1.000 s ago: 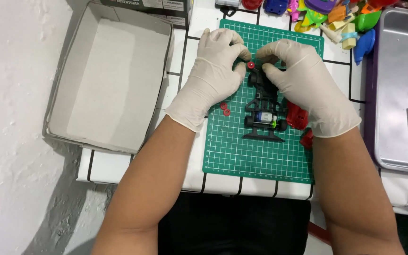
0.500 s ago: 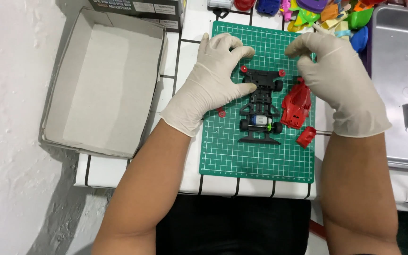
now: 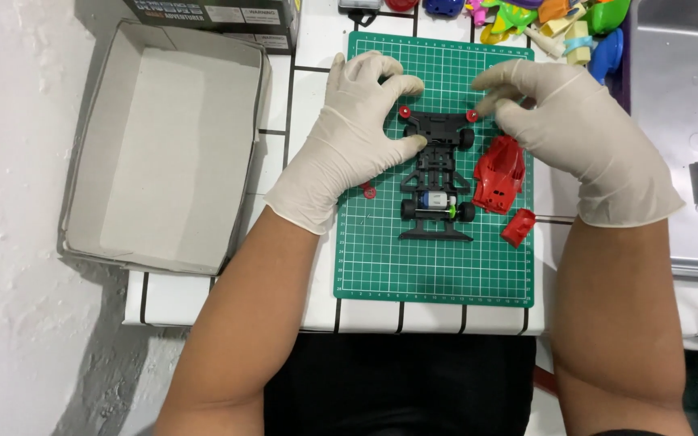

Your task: Assembling a plastic toy car by attaching the body cowl to the chassis on a cutting mat.

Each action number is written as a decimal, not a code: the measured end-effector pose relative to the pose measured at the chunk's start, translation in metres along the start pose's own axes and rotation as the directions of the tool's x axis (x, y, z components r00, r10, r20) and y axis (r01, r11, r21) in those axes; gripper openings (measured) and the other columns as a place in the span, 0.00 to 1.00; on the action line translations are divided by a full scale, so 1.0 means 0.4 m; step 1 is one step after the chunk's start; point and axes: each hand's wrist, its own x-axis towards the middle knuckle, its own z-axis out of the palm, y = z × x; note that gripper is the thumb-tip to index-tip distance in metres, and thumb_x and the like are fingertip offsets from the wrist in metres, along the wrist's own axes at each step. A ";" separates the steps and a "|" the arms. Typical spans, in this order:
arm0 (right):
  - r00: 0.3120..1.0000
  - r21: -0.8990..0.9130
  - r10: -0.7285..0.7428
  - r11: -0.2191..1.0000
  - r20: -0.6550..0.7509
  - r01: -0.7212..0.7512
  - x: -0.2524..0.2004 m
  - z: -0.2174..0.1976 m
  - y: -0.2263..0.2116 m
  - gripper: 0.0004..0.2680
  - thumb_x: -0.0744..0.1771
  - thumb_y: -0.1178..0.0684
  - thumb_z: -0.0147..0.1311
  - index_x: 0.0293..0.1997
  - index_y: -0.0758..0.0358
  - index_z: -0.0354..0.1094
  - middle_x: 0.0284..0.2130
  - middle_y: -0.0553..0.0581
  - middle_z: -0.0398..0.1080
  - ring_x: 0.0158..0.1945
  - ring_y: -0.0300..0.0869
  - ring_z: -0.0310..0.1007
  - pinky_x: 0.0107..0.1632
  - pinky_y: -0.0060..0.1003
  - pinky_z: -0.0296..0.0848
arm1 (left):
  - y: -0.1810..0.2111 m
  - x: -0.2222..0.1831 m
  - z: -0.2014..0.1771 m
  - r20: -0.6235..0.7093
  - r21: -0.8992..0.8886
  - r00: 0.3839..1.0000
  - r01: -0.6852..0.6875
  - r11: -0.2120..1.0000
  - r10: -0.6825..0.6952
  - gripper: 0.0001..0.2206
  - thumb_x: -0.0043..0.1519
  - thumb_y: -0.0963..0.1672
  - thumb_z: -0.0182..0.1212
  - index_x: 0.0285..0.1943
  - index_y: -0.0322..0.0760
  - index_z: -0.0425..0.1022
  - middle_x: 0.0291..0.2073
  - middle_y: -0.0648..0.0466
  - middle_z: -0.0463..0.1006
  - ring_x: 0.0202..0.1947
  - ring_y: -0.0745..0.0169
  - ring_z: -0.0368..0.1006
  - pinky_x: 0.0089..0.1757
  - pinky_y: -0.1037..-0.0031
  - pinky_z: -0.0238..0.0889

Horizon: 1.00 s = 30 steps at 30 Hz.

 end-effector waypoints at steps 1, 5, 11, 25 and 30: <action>1.000 0.000 0.001 1.000 -0.001 -0.001 0.002 0.002 0.014 0.19 0.65 0.63 0.37 0.61 0.59 0.70 0.43 0.55 0.79 0.53 0.37 0.76 0.59 0.36 0.71 | -0.002 0.001 0.003 0.001 0.000 1.000 -0.001 1.000 0.001 0.24 0.53 0.53 0.74 0.55 0.46 0.75 0.50 0.53 0.66 0.62 0.44 0.57 0.66 0.39 0.28; 0.995 -0.046 0.013 0.999 -0.098 -0.017 0.001 0.006 0.028 0.12 0.69 0.57 0.44 0.52 0.57 0.77 0.18 0.51 0.60 0.24 0.39 0.56 0.36 0.36 0.63 | -0.005 -0.001 0.006 -0.007 0.009 1.000 -0.003 1.000 0.003 0.24 0.53 0.53 0.74 0.56 0.46 0.75 0.50 0.53 0.66 0.62 0.44 0.57 0.66 0.39 0.29; 0.988 -0.064 -0.099 0.994 -0.122 0.091 0.011 0.014 0.026 0.13 0.69 0.56 0.45 0.56 0.58 0.74 0.43 0.53 0.77 0.59 0.48 0.58 0.60 0.46 0.58 | -0.007 0.003 0.012 -0.001 0.020 1.000 0.009 1.000 -0.009 0.25 0.53 0.54 0.73 0.57 0.46 0.75 0.51 0.52 0.66 0.62 0.44 0.57 0.66 0.39 0.29; 0.922 -0.075 -0.243 0.970 -0.301 0.231 0.024 0.038 0.079 0.05 0.74 0.58 0.53 0.48 0.61 0.78 0.28 0.50 0.67 0.32 0.37 0.61 0.39 0.39 0.65 | -0.014 0.002 0.019 -0.012 0.021 1.000 0.004 1.000 -0.003 0.23 0.53 0.54 0.73 0.53 0.46 0.75 0.51 0.52 0.66 0.62 0.44 0.57 0.66 0.39 0.30; 0.824 -0.131 -0.457 0.888 -0.334 0.440 0.026 0.065 0.076 0.02 0.72 0.58 0.57 0.46 0.56 0.68 0.38 0.46 0.68 0.46 0.40 0.67 0.69 0.55 0.45 | -0.019 -0.003 0.022 -0.073 0.039 0.997 -0.038 0.999 0.040 0.25 0.53 0.54 0.75 0.56 0.45 0.76 0.49 0.53 0.67 0.61 0.44 0.60 0.66 0.38 0.33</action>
